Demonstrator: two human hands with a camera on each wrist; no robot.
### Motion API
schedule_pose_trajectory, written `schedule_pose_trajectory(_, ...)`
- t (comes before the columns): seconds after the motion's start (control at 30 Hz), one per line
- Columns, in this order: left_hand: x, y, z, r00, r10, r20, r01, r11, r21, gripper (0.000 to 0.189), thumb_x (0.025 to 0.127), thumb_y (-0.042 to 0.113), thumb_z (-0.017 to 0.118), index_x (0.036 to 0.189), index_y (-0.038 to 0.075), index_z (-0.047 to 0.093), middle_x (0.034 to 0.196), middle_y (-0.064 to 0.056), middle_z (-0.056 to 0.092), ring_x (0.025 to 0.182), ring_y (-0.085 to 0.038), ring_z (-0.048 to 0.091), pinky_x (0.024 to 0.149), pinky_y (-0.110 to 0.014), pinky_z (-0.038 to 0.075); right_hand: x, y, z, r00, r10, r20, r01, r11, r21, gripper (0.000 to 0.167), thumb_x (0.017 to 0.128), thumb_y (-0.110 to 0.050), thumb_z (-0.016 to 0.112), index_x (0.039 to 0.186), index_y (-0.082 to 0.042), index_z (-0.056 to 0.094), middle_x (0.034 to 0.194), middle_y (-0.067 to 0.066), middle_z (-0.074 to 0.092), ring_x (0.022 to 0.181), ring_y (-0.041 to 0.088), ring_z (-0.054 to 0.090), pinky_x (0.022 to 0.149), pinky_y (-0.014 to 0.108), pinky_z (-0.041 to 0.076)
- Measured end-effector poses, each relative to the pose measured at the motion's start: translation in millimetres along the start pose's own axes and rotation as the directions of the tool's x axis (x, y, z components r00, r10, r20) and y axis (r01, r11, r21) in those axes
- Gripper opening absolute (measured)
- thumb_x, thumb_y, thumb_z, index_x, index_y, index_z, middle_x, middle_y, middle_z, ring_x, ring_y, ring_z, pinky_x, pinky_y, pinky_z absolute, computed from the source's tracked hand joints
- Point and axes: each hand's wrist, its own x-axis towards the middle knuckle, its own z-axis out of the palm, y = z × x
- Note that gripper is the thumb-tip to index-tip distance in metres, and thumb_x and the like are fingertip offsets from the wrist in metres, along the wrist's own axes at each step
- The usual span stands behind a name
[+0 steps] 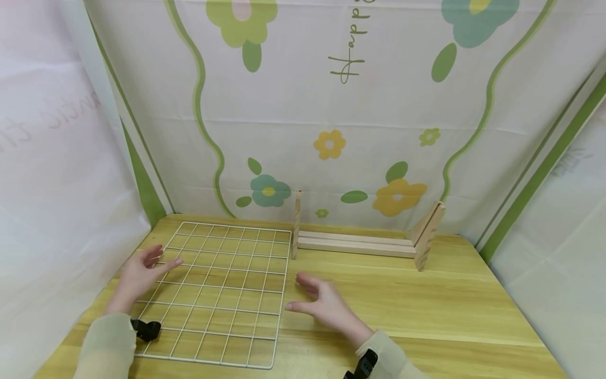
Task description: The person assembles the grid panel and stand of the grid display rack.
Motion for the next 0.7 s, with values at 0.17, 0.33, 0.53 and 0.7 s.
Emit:
schedule_pose_trajectory(0.17,0.3,-3.9,0.9,1.0,-0.011,-0.01,0.012,1.0,0.018,0.101,0.093,0.052,0.072,0.154,-0.013,0.024,0.15,-0.04,0.033,0.134,-0.059,0.036,0.105,-0.067,0.036,2.1,-2,7,0.999,0.011,0.047,-0.014,0.997,0.07,0.085,0.088,-0.025,0.083,0.148,0.013,0.037,0.148,0.03,0.046,0.134,0.042,0.049,0.11,0.047,0.04)
schedule_pose_trajectory(0.33,-0.6,-4.6,0.3,1.0,-0.031,-0.001,0.031,0.999,0.033,0.103,0.093,0.054,0.072,0.153,-0.014,0.024,0.151,-0.04,0.032,0.135,-0.059,0.034,0.106,-0.066,0.035,3.4,-4,13,0.997,0.048,0.057,-0.053,0.995,0.087,0.086,0.087,-0.026,0.084,0.149,0.012,0.038,0.146,0.028,0.048,0.133,0.04,0.05,0.109,0.046,0.041)
schedule_pose_trajectory(0.53,-2.3,-5.1,-3.4,0.999,-0.052,-0.001,0.052,0.997,0.05,0.103,0.093,0.053,0.072,0.151,-0.017,0.024,0.151,-0.041,0.03,0.135,-0.059,0.033,0.106,-0.067,0.035,7.0,-5,18,0.995,0.062,0.072,-0.07,0.99,0.119,0.084,0.088,-0.026,0.083,0.148,0.012,0.039,0.145,0.027,0.051,0.13,0.04,0.054,0.109,0.048,0.042)
schedule_pose_trajectory(0.7,-2.5,-7.6,-4.9,0.998,-0.066,0.0,0.066,0.995,0.075,0.102,0.093,0.053,0.072,0.151,-0.017,0.026,0.149,-0.041,0.032,0.134,-0.058,0.035,0.105,-0.066,0.037,9.5,-6,19,0.994,0.075,0.078,-0.086,0.985,0.149,0.083,0.089,-0.025,0.082,0.149,0.013,0.038,0.145,0.028,0.05,0.129,0.04,0.055,0.107,0.049,0.043)
